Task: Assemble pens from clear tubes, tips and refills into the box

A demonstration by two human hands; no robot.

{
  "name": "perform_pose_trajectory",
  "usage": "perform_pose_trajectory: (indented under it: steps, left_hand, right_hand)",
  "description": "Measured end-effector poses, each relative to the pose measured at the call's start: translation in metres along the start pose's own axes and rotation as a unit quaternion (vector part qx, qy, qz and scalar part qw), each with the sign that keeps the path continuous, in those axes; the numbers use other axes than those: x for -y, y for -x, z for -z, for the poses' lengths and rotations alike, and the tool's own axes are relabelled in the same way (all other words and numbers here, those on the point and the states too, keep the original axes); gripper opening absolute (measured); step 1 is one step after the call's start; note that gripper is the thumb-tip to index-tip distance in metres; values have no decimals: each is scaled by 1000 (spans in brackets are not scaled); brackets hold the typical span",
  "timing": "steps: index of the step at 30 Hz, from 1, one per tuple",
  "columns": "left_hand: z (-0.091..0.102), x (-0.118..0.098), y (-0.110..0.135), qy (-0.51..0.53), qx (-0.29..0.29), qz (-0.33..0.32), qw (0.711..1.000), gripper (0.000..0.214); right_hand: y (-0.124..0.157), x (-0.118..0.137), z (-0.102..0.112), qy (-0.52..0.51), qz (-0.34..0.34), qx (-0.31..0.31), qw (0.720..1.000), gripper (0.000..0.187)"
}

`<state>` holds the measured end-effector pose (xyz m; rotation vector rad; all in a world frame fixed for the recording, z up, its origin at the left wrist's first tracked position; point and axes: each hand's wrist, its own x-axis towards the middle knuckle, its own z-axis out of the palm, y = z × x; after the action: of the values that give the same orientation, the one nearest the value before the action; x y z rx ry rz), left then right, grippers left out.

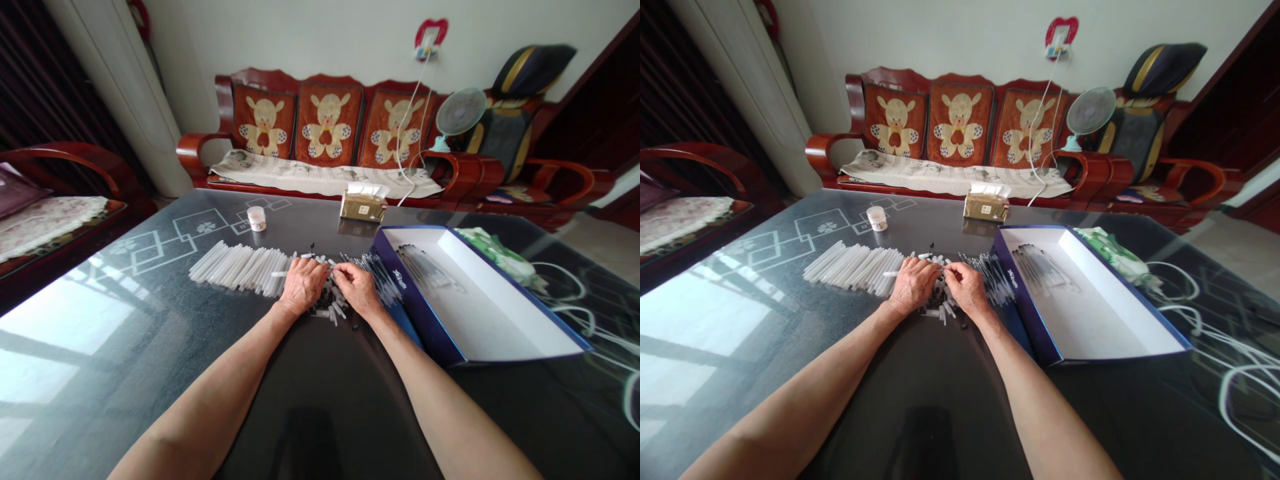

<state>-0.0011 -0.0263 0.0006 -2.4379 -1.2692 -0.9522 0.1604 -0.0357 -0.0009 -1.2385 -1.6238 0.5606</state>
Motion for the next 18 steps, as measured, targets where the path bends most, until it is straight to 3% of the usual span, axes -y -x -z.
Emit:
perform_pose_trajectory:
  steps: [5, 10, 12, 15, 18]
  left_hand:
    - [1, 0, 1, -2, -6, 1, 1000, 34]
    - [0, 3, 3, -28, -41, 50, 998, 33]
    - [0, 3, 3, -40, -48, 62, 996, 33]
    - [0, 3, 2, -50, -46, 59, 996, 33]
    - [0, 2, 2, -49, -39, 50, 997, 32]
  right_hand:
    - [0, 9, 5, 11, -39, -19, 999, 18]
    - [-8, -2, 18, -35, -108, -124, 986, 23]
    - [-11, -8, 20, -29, -107, -166, 980, 25]
    - [-10, -6, 17, 65, 14, -216, 974, 25]
    - [-2, 5, 9, 192, 186, -154, 951, 29]
